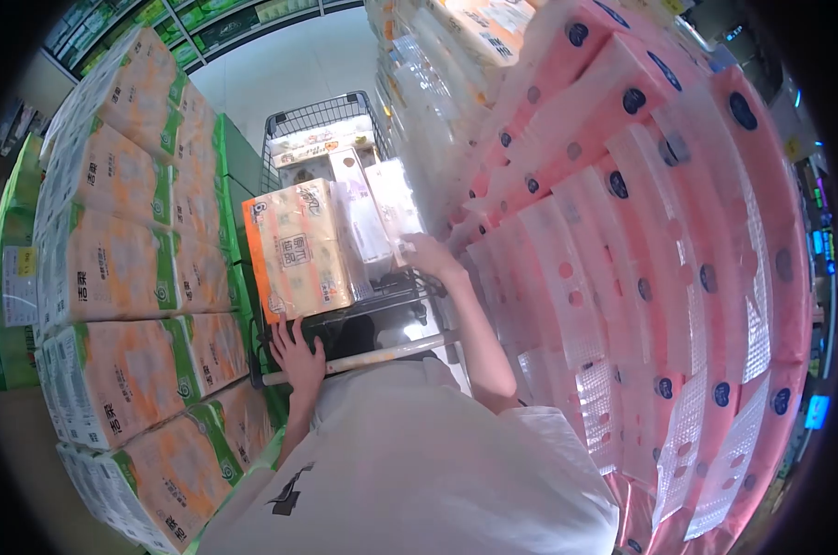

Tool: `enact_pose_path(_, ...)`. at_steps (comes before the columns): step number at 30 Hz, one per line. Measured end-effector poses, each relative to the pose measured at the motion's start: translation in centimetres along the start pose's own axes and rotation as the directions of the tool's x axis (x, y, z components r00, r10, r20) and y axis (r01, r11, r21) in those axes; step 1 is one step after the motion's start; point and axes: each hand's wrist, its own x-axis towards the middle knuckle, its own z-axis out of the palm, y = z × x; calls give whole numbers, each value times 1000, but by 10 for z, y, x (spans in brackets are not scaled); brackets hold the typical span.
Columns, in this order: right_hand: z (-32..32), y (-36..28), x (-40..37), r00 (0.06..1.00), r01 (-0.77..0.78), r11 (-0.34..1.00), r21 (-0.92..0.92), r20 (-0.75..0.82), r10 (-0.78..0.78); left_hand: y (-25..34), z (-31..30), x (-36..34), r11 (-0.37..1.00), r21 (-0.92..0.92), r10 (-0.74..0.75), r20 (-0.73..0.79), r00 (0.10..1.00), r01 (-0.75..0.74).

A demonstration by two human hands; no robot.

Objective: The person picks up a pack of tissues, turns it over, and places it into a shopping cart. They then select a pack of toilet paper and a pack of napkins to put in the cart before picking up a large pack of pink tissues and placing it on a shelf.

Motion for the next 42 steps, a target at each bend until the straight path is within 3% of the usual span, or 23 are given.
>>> enact_pose_path(2,3,14,41,957,-3,995,-103,-288,-27,2,0,14,997,-55,59,13,998,-58)
enact_pose_path(4,5,18,78,913,-105,994,-43,-399,80,2,0,34,971,-152,187,6,982,-184)
enact_pose_path(6,21,52,127,852,-162,984,-70,-513,104,17,-3,60,891,-390,243,-17,970,-231)
enact_pose_path(8,10,37,146,870,-237,971,-10,-448,208,26,4,84,735,-621,324,-30,946,-272)
enact_pose_path(10,-8,6,154,875,-336,942,7,-366,315,42,-2,110,639,-736,361,29,932,-224)
enact_pose_path(13,-4,-5,170,789,-360,933,-4,-536,301,58,9,143,557,-794,467,57,883,-243)
enact_pose_path(15,-9,-17,174,756,-402,905,141,-506,415,69,32,151,289,-940,417,294,860,181)
enact_pose_path(16,-10,-22,176,741,-416,884,216,-484,466,72,44,156,139,-910,421,411,809,390)
enact_pose_path(17,-10,-25,179,755,-426,890,165,-478,450,72,59,164,179,-909,478,416,774,377)
enact_pose_path(19,-7,-15,189,784,-442,895,57,-460,416,79,73,179,234,-842,423,539,729,487)
enact_pose_path(21,9,26,213,818,-306,946,106,-479,318,81,94,193,267,-792,420,608,674,549)
enact_pose_path(22,6,17,218,831,-231,964,130,-489,265,87,84,200,231,-748,406,655,637,622)
enact_pose_path(24,4,14,227,845,-214,942,257,-436,311,103,66,207,153,-643,382,739,555,751)
enact_pose_path(28,9,26,251,829,-225,916,334,-429,360,112,111,217,-101,-382,389,835,390,919)
enact_pose_path(29,7,25,255,824,-225,912,343,-433,366,115,118,218,-134,-366,365,846,389,921)
enact_pose_path(32,5,35,279,847,-256,956,143,-445,293,129,129,223,-255,-324,324,859,396,911)
enact_pose_path(35,-8,10,280,817,-297,928,225,-442,369,135,160,236,-319,-339,284,857,430,885)
enact_pose_path(38,-35,-17,280,846,-267,946,184,-426,322,141,177,253,-333,-304,337,845,414,892)
enact_pose_path(41,-58,-37,279,854,-184,951,247,-440,279,159,155,270,-461,-151,310,896,318,874)
enact_pose_path(42,-69,-47,274,863,-163,952,258,-431,265,159,160,271,-515,-109,379,861,340,850)
